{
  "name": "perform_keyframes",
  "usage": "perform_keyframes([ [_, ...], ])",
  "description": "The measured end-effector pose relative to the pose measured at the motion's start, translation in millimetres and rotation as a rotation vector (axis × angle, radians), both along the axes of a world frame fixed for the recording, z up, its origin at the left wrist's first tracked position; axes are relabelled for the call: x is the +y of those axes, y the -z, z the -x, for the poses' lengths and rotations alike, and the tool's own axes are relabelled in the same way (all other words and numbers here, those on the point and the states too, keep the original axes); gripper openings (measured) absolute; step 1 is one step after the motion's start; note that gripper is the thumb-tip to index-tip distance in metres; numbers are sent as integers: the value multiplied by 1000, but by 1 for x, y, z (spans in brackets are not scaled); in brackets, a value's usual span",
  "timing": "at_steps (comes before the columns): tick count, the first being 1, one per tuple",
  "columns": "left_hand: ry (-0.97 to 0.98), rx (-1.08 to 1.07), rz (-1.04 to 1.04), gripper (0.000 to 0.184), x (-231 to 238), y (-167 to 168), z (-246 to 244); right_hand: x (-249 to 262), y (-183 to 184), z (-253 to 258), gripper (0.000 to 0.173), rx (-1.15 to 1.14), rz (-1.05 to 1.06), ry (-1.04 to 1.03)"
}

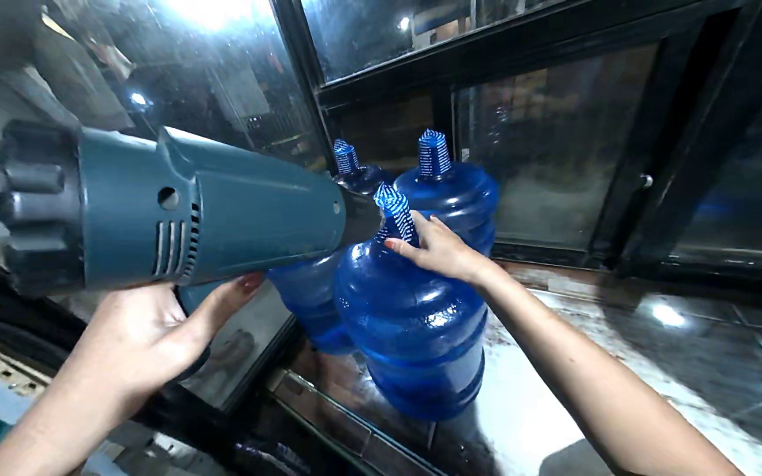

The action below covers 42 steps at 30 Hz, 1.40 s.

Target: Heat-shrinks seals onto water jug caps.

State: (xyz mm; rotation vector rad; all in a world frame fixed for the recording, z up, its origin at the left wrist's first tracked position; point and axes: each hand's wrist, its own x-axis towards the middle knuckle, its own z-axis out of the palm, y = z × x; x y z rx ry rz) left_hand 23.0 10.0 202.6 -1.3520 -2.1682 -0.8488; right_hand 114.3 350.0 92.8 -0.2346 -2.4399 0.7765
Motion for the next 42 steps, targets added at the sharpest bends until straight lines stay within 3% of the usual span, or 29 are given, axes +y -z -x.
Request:
perform_keyframes([
  [4, -36, 73, 13, 62, 0, 18, -14, -3, 1, -4, 73, -44, -39, 31],
  [11, -20, 75, -68, 43, 8, 51, -30, -9, 5, -19, 89, -50, 13, 89],
  [16, 112, 102, -239, 34, 7, 79, -20, -8, 12, -25, 80, 136, 187, 60],
  [22, -17, 158, -203, 38, 18, 76, -52, -6, 19, -25, 63, 253, 256, 44],
  [25, 61, 193, -199, 24, 11, 90, -34, -5, 21, -25, 61, 282, 294, 34],
  [32, -30, 153, -177, 42, 21, 93, -43, -5, 22, -25, 61, 315, 337, 49],
  [42, 4, -11, -194, 41, 16, 111, -39, -9, 21, -27, 61, 325, 348, 76],
])
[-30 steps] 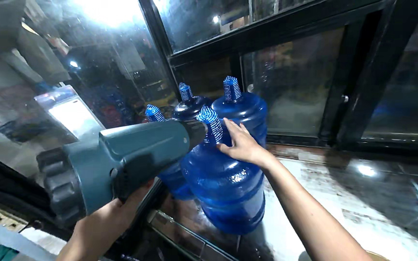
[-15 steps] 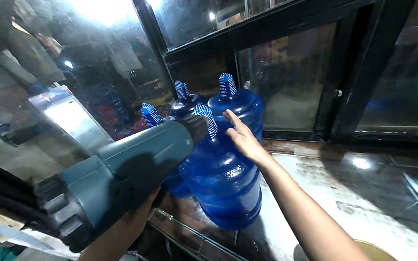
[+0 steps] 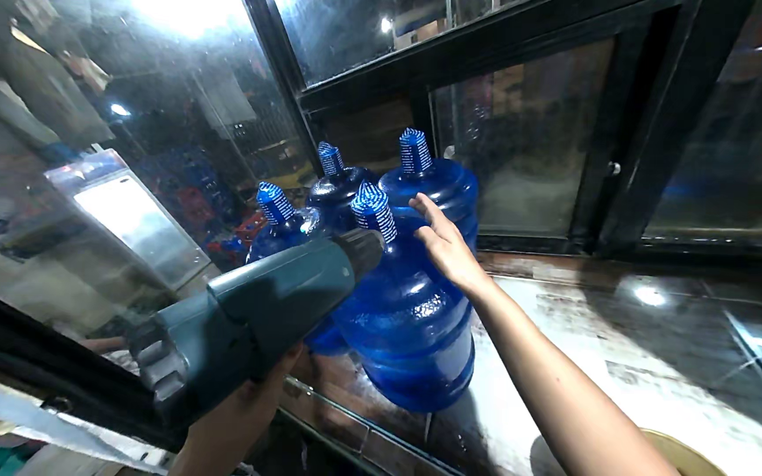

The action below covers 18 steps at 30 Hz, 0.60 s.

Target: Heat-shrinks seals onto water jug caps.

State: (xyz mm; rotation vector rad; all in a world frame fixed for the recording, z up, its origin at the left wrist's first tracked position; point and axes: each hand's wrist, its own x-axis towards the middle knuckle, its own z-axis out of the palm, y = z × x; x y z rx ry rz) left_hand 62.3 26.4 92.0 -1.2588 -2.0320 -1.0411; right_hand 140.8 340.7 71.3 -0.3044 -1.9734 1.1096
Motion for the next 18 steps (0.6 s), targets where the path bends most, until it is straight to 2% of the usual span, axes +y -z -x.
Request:
perform_keyframes([
  [7, 97, -115, -101, 38, -1, 12, 7, -2, 1, 0, 57, 16, 7, 19],
  [13, 96, -257, -240, 49, -3, 14, 32, -3, 0, 1, 48, 24, 36, 33],
  [18, 140, -395, -289, 41, 0, 16, 41, -1, 2, 3, 43, 32, 6, 62],
])
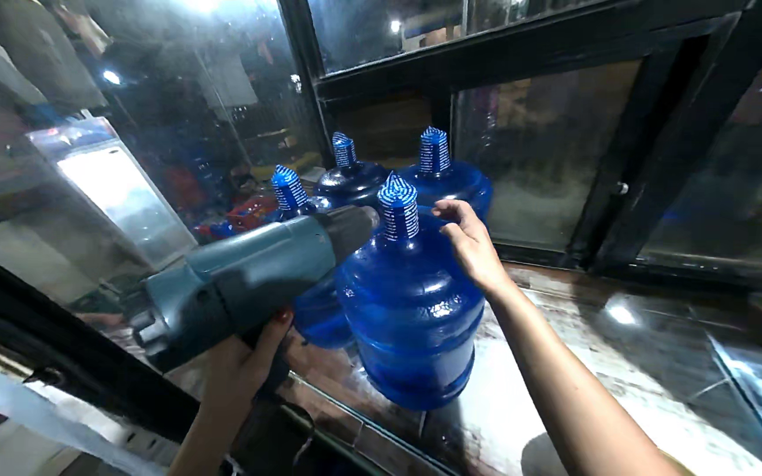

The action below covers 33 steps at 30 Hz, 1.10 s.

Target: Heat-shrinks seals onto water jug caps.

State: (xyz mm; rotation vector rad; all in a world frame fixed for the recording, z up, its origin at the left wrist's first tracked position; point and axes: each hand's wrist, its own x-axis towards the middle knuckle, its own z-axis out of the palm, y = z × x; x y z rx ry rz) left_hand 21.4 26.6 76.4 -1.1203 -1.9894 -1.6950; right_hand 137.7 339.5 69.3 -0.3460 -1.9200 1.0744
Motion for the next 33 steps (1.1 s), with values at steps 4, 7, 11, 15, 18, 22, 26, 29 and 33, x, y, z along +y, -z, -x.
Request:
perform_keyframes([
  [4, 22, -77, 1, 42, 3, 12, 11, 0, 0, 1, 40, -3, -4, 27],
  [7, 43, -68, 41, 40, 3, 20, 20, -1, 0, 2, 38, -9, -2, 40],
  [11, 54, -97, 58, 41, 6, 21, 31, -1, -1, 4, 36, -21, 10, 58],
  [15, 52, -144, 40, 52, 8, 16, 39, -14, -2, 6, 40, 1, -61, 134],
  [18, 50, -141, 96, 61, 7, 12, 47, -40, -6, 9, 50, 11, -61, 200],
  [22, 212, -18, -18, 53, 10, 19, 65, -64, -13, 13, 58, 41, 43, 236],
  [26, 310, -29, -139, 47, 14, 13, 74, -75, -18, 19, 64, 23, 86, 257],
  [29, 378, -19, -194, 49, 18, 7, 84, -85, -29, 33, 70, -61, 106, 235],
  [33, 408, -6, -239, 48, 17, 0, 95, -86, -33, 62, 81, -93, 87, 333],
])
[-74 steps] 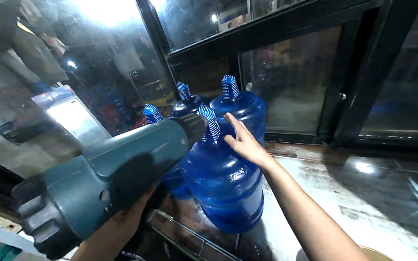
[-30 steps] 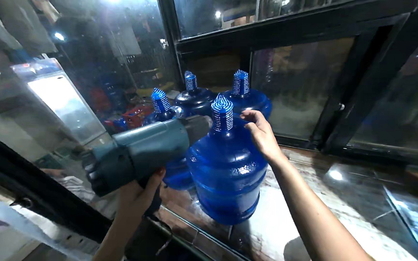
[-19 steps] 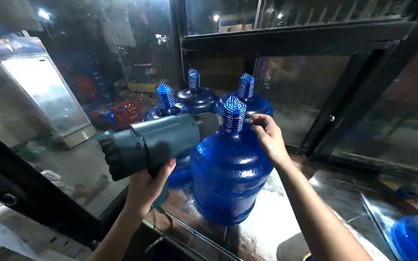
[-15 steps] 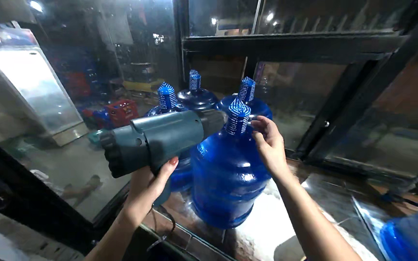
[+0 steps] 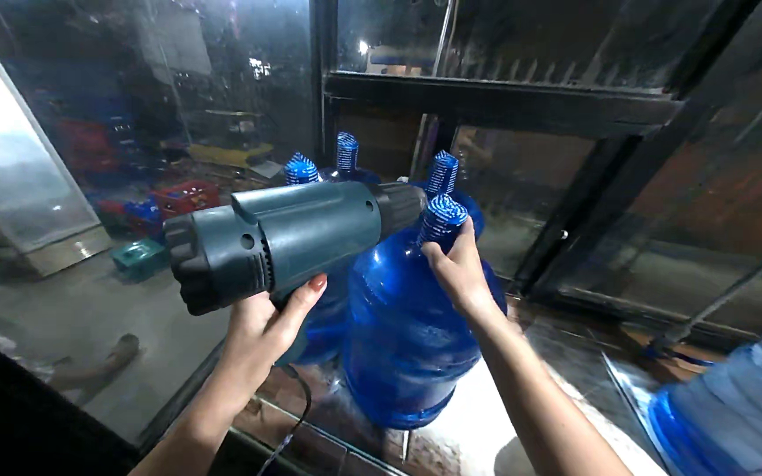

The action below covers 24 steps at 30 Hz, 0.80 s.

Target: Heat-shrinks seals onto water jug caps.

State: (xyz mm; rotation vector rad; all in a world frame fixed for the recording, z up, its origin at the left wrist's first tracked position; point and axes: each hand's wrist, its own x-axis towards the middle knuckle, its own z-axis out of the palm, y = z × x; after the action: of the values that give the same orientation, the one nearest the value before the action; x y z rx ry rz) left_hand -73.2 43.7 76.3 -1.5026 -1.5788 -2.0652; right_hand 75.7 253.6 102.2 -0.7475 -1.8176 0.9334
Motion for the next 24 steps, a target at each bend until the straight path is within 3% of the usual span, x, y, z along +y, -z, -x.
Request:
perform_keyframes([
  [2, -17, 7, -5, 51, -4, -1, 5, 5, 0, 10, 86, -5, -4, 60],
  [5, -63, -15, 38, 52, -13, 0, 9, 21, 1, 11, 76, 34, 8, 26],
  [12, -123, -13, 172, 50, -28, 4, 6, 64, -9, -21, 41, 40, 148, -529],
  [14, -89, -19, 186, 49, -30, 8, 0, 66, -12, -29, 44, -40, 121, -568],
  [17, 23, -49, 135, 42, -29, 14, -13, 68, -10, -43, 61, -118, 30, -561],
  [19, 63, -41, 103, 42, -23, 21, -20, 72, 1, -50, 71, 5, 34, -486],
  [22, 33, -46, 118, 45, -16, 30, -26, 80, 19, -50, 56, 346, 126, -384],
  [24, 18, -60, 143, 46, -14, 32, -28, 78, 22, -49, 51, 457, 162, -362],
])
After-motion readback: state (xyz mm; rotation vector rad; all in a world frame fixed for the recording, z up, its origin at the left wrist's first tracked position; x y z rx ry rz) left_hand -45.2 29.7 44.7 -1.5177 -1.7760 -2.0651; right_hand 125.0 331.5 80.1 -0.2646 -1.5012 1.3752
